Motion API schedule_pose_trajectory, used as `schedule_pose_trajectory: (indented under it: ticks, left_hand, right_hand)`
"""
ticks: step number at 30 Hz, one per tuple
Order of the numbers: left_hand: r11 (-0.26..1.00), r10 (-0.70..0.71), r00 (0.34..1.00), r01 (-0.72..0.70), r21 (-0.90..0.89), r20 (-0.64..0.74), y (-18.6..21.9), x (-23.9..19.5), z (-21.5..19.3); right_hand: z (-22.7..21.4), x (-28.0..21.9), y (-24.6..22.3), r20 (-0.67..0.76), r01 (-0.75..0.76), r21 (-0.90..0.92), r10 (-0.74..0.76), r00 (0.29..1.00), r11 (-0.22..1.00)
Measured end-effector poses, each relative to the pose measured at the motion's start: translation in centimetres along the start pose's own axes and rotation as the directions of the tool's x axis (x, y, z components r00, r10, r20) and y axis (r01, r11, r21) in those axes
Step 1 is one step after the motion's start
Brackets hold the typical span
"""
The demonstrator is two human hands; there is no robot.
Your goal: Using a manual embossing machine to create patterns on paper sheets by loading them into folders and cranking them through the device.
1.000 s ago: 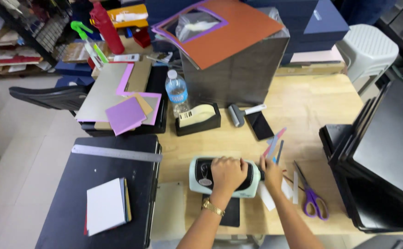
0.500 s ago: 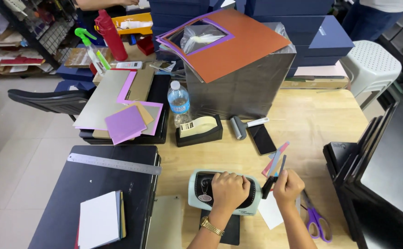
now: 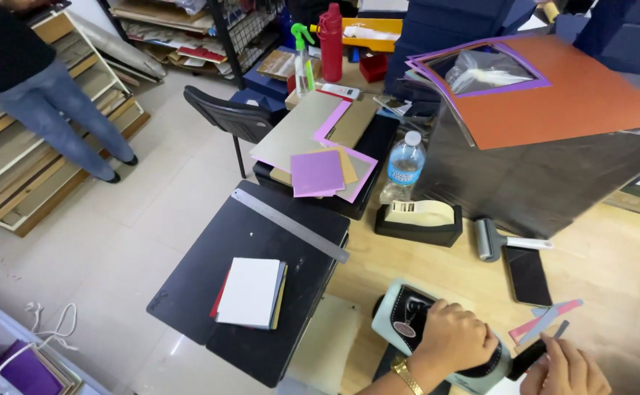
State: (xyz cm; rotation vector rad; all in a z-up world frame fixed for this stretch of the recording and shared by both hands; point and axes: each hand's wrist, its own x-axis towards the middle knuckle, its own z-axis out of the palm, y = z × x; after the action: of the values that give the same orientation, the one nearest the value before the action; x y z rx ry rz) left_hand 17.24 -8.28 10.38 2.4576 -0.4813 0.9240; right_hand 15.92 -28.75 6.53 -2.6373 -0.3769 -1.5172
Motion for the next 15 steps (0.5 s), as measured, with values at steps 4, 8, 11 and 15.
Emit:
schedule_pose_trajectory:
  ticks: [4, 8, 11, 15]
  left_hand:
    - [1.0, 0.028, 0.998, -0.029, -0.012, -0.062, -0.2, 0.0, -0.2]
    - [0.999, 0.051, 0.998, -0.051, -0.009, -0.035, -0.5, 0.0, -0.7]
    - [0.997, 0.022, 0.998, -0.027, -0.079, -0.058, -0.2, 0.1, -0.8]
    - [0.998, -0.005, 0.986, -0.006, -0.062, -0.169, -0.1, 0.1, 0.1]
  right_hand:
    - [2.9, -3.8, 2.4, 0.051, 0.005, -0.101, 0.0, 0.999, 0.995]
    - [6.8, -5.8, 5.0, 0.029, 0.031, -0.006, -0.031, 0.999, 1.0]
    - [9.6, -7.5, 5.6, 0.119, -0.07, -0.069, 0.078, 0.99, 0.995]
    - [13.6, -15.4, 6.2, 0.704, -0.256, -0.199, 0.319, 0.634, 0.946]
